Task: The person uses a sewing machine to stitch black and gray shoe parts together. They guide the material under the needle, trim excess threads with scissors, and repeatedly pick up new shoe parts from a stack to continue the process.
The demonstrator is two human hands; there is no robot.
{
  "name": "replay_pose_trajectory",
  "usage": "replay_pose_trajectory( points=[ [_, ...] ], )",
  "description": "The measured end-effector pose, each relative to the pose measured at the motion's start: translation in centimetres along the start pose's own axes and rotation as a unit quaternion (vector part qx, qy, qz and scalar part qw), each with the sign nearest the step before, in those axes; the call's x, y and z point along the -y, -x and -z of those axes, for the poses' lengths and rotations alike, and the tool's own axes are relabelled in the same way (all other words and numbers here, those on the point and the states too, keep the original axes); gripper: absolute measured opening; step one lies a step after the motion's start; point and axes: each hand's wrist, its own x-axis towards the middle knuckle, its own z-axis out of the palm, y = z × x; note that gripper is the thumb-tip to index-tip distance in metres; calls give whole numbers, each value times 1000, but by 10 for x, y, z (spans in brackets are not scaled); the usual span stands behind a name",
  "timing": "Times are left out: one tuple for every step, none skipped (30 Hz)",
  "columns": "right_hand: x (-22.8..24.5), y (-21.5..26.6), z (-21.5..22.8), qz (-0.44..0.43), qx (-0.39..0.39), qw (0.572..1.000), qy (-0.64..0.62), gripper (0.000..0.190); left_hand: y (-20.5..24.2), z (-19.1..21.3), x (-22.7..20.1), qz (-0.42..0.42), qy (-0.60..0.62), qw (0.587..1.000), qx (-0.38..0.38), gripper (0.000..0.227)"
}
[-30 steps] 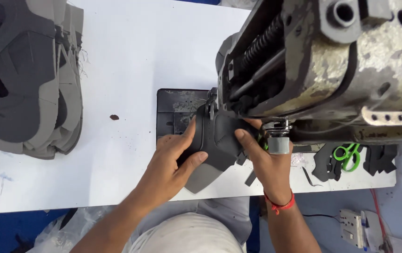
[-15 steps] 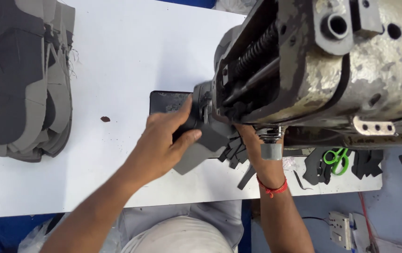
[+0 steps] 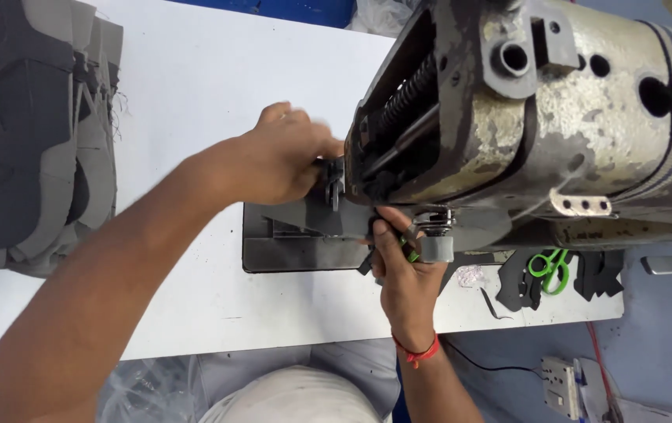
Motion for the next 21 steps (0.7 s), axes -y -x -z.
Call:
replay_pose_trajectory(
  points=[
    [-2,2,1,0,0,1000,0,21,8,8,-16,0,0,1000,0,37],
    [-4,3,0,-5,-11,1000,13,23,17,16,-32,-8,-35,988,-149,45],
    [-6,4,1,-9,-22,999,26,26,25,24,-48,-15,-69,953,-295,57],
    [-8,4,2,-11,-23,999,25,26,36,24,-59,-14,-70,954,-293,57],
    [-9,4,3,0,-12,1000,24,26,47,24,-69,74,34,968,-236,42],
    [-11,4,3,13,-1,1000,23,25,58,26,-79,160,136,962,-172,29],
    [-8,4,2,12,-2,1000,20,25,65,14,-81,160,134,963,-170,29],
    [-5,3,0,11,-3,999,43,25,71,4,-83,113,111,966,-206,35],
    [-2,3,-1,11,-4,998,67,25,79,-7,-85,65,88,965,-240,43],
    [-2,3,-1,8,-3,998,68,25,77,-10,-84,67,89,965,-238,43],
    [-2,4,0,11,-5,998,69,24,76,-13,-84,38,68,960,-270,39],
    [-2,3,-1,16,-6,997,69,24,75,-15,-84,10,45,952,-304,35],
    [-1,2,0,15,-3,998,68,24,74,-17,-82,12,44,952,-304,35],
    [0,1,0,7,0,998,63,24,73,-18,-81,24,74,952,-296,24],
    [2,1,0,-1,4,998,58,25,72,-20,-79,36,104,951,-288,16],
    [2,2,0,-1,3,998,56,25,71,-20,-77,36,103,952,-286,16],
    [3,2,1,-1,12,998,57,26,69,-21,-75,48,141,948,-281,14],
    [4,1,2,1,21,998,58,27,67,-22,-72,59,180,942,-276,13],
    [3,1,2,3,20,998,58,27,69,-30,-72,57,179,943,-276,13],
    [2,2,3,4,19,998,63,27,71,-38,-71,63,168,943,-279,21],
    [1,2,3,6,17,997,69,26,73,-47,-71,68,157,944,-282,29]
  ],
)
